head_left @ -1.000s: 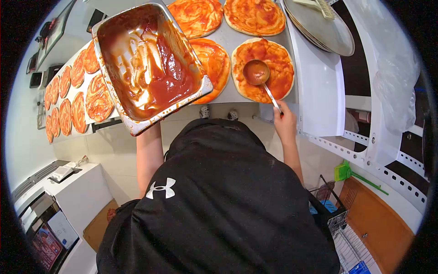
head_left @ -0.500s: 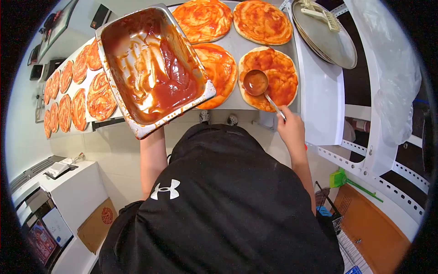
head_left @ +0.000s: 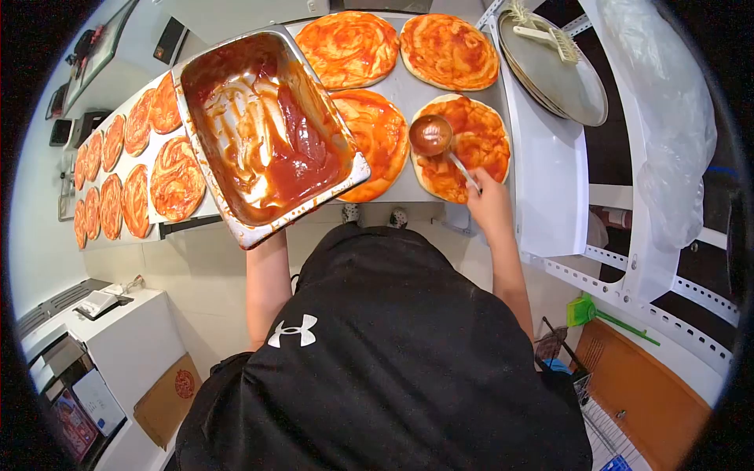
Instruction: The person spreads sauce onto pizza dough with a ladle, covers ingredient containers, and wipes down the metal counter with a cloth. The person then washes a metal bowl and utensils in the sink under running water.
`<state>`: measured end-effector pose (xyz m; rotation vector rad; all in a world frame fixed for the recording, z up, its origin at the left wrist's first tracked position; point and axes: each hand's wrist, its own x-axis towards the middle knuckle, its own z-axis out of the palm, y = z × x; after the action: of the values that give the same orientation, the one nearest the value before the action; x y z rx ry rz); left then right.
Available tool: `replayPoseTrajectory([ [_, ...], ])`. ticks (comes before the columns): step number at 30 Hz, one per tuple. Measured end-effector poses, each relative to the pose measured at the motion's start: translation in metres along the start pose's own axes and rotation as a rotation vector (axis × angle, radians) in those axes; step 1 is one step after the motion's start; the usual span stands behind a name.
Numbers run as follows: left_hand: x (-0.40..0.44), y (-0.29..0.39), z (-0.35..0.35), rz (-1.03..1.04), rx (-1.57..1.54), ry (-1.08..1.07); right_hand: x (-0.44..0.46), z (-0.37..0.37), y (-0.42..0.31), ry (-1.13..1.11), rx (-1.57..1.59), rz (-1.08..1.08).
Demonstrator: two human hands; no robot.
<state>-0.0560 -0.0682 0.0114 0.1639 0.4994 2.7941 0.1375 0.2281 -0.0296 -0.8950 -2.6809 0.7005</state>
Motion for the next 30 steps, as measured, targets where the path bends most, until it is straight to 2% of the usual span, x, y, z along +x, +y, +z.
replayPoseTrajectory([
  [3,0.004,0.000,0.002,0.007,0.053,0.043,0.016,0.005,-0.001,0.102,-0.045,-0.032],
  [7,-0.001,-0.001,0.007,-0.077,-0.117,-0.152,0.026,-0.018,0.003,-0.240,0.586,0.416],
  [8,-0.003,0.000,0.012,-0.079,-0.120,-0.158,0.025,-0.025,0.005,-0.233,0.586,0.415],
  [12,-0.016,-0.002,0.057,-0.010,0.146,0.312,0.003,-0.052,0.013,-0.482,1.136,0.532],
  [13,-0.016,-0.002,0.055,-0.011,0.144,0.309,-0.002,-0.054,0.010,-0.478,1.137,0.531],
  [17,-0.009,-0.001,0.029,-0.117,-0.167,-0.028,-0.019,-0.054,-0.012,-0.073,0.993,0.298],
  [18,-0.007,-0.001,0.022,-0.118,-0.169,-0.031,-0.019,-0.051,-0.014,-0.069,0.993,0.296],
  [22,0.005,-0.007,-0.002,-0.086,-0.082,0.002,-0.019,-0.019,-0.006,0.646,0.211,-0.322],
  [23,0.005,-0.007,0.000,-0.087,-0.083,-0.001,-0.023,-0.007,-0.004,0.646,0.163,-0.277],
  [25,-0.001,-0.006,0.008,-0.072,0.033,0.140,-0.033,-0.001,-0.002,0.645,0.116,-0.234],
  [27,-0.006,-0.004,0.017,-0.056,0.148,0.280,-0.040,-0.005,-0.003,0.151,-0.041,-0.027],
  [30,-0.011,-0.001,0.031,-0.063,0.096,0.264,-0.050,-0.003,0.005,0.148,0.037,0.050],
])
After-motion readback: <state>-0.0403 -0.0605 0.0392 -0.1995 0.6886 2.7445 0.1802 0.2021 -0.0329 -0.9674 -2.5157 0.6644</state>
